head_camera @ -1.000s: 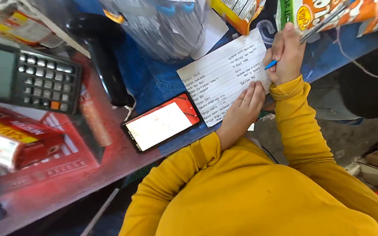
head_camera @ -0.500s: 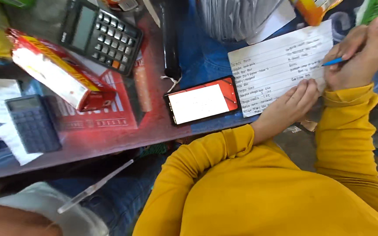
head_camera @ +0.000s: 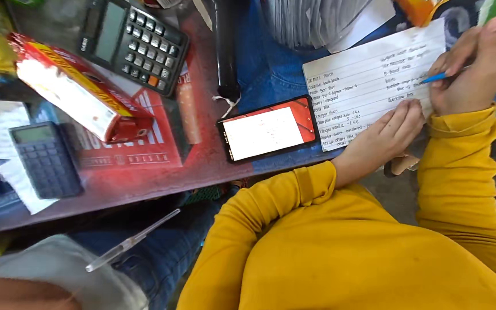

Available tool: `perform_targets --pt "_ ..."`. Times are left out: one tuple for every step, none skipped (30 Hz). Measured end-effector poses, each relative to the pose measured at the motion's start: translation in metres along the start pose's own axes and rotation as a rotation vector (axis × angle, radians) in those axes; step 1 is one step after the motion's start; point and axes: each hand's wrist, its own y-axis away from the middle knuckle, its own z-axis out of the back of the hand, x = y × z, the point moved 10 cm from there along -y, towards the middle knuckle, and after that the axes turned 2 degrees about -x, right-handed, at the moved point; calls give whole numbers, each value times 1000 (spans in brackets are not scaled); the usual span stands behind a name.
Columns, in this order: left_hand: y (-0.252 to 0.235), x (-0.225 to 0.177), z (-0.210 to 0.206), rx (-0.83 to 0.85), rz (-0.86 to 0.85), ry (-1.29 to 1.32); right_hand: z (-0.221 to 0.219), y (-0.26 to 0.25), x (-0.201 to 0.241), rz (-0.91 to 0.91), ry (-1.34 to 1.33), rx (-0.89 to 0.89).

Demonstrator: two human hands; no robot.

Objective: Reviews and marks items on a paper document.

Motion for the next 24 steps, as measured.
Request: perform_targets --pt "0 0 -2 17 -6 14 1 -5 -3 66 -53 68" --pt "0 -1 -4 41 -13 26 1 -10 -6 146 -104 149" --pt "0 -2 -6 75 -23 39 1 -12 -7 198 -138 193" --pt "0 -2 -9 106 -33 60 1 -13 -7 212 -150 209" --pt "-1 -3 -10 117 -41 71 1 -13 -7 204 -145 206" --pt "-1 -4 -10 113 -43 47 1 -12 -7 193 -131 199" --pt "-1 -4 -9 109 -43 41 1 -12 -7 186 -118 192" --pt "-1 -4 -10 111 -43 43 2 -12 -7 185 -110 187" --pt "-1 -4 -10 109 -42 42 2 -12 -6 188 -106 185" --pt "-1 -5 -10 105 -43 32 1 -12 -6 190 -102 183" --pt "-1 -5 -10 94 -43 9 0 -11 -5 190 -98 177" --pt "0 -5 -9 76 -46 -2 0 -11 -5 187 -90 168" --pt "0 -5 -7 57 -48 6 -1 -10 -5 187 -78 162" --pt "1 -5 -5 29 -47 30 -1 -11 -5 190 -63 159" --pt "2 -4 -2 -12 -38 52 -1 -11 -6 194 -42 156" --pt "3 -3 1 -40 -25 95 -1 -11 -6 193 -20 154" --pt "3 -1 3 -62 -6 149 -1 -11 -6 195 1 153" --pt "4 2 6 -78 23 214 -1 -10 -5 196 26 157" --pt "6 5 7 -66 58 276 -1 -11 -5 197 41 166" --pt "9 8 7 -29 94 323 -2 -11 -5 199 50 175" --pt "12 11 7 11 130 355 -3 -12 -5 207 45 187" --pt "16 14 6 51 171 385 -4 -12 -4 226 35 199" --pt "19 16 6 95 207 413 -4 -13 -4 243 20 207" --pt "22 18 5 134 233 417 -4 -13 -4 258 4 213"
